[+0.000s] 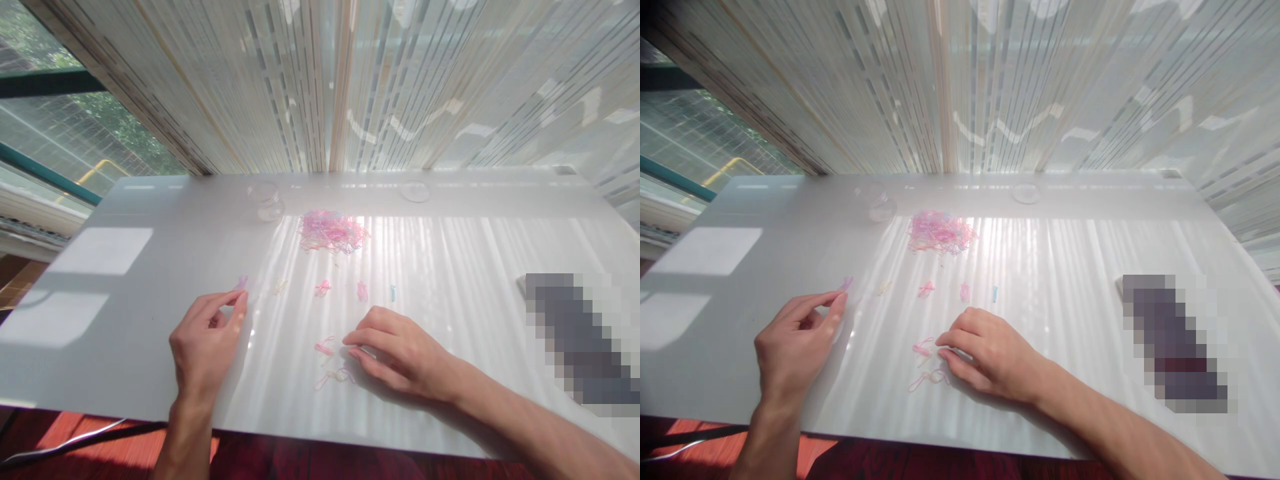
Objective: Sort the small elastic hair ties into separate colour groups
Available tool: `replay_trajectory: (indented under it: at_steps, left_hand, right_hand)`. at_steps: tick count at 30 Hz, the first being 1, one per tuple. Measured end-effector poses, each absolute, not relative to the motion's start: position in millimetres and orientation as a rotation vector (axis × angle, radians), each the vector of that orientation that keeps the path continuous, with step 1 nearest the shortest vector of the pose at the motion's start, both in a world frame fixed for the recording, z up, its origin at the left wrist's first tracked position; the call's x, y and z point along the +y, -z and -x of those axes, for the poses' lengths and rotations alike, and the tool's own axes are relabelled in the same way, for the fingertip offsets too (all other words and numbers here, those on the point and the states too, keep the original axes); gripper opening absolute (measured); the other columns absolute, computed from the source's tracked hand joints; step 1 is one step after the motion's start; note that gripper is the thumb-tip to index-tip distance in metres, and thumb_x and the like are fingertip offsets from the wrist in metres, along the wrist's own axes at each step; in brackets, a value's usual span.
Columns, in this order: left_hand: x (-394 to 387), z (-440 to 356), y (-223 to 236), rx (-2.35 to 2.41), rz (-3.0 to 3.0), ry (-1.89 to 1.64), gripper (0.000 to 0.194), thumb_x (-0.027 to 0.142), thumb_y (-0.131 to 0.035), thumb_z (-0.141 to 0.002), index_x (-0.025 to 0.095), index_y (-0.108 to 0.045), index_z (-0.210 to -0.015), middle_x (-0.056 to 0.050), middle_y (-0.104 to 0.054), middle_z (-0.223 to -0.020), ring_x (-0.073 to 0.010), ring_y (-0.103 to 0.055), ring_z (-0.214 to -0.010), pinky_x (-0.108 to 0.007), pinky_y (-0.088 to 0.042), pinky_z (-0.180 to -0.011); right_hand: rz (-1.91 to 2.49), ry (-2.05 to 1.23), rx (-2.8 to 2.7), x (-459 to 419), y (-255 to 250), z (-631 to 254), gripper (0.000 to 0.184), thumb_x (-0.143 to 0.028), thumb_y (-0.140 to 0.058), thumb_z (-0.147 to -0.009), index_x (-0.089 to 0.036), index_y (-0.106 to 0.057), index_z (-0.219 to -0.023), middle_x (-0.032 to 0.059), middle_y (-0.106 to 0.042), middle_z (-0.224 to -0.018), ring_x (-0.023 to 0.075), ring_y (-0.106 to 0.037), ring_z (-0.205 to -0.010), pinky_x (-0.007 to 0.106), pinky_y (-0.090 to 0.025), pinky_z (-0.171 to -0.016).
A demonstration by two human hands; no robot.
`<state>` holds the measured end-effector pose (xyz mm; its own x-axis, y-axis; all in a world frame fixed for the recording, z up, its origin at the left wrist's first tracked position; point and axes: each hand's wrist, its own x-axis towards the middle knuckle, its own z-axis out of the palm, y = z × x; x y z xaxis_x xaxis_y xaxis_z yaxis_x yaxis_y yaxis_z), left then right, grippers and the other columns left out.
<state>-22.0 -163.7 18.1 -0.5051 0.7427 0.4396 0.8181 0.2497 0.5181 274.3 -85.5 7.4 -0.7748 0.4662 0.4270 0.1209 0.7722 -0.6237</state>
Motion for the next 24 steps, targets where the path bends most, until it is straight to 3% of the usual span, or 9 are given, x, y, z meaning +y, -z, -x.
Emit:
replay_trajectory:
  at_steps: [24]
  left_hand:
    - [-154,37,-7,-2.561,1.350,0.931,0.014,0.035,-0.076,-0.085,0.023,-0.082,-0.087,0.000,-0.070,-0.083,-0.0106,-0.049,-0.054,-0.027,-0.044,-0.061]
  right_hand:
    - [0.508,-0.890,-2.455,-85,-10,-272,0.020,-0.021,-0.050,-0.107,-0.018,-0.070,-0.106,0.0053,-0.069,-0.083,0.0172,-0.062,-0.076,0.028,-0.052,-0.065]
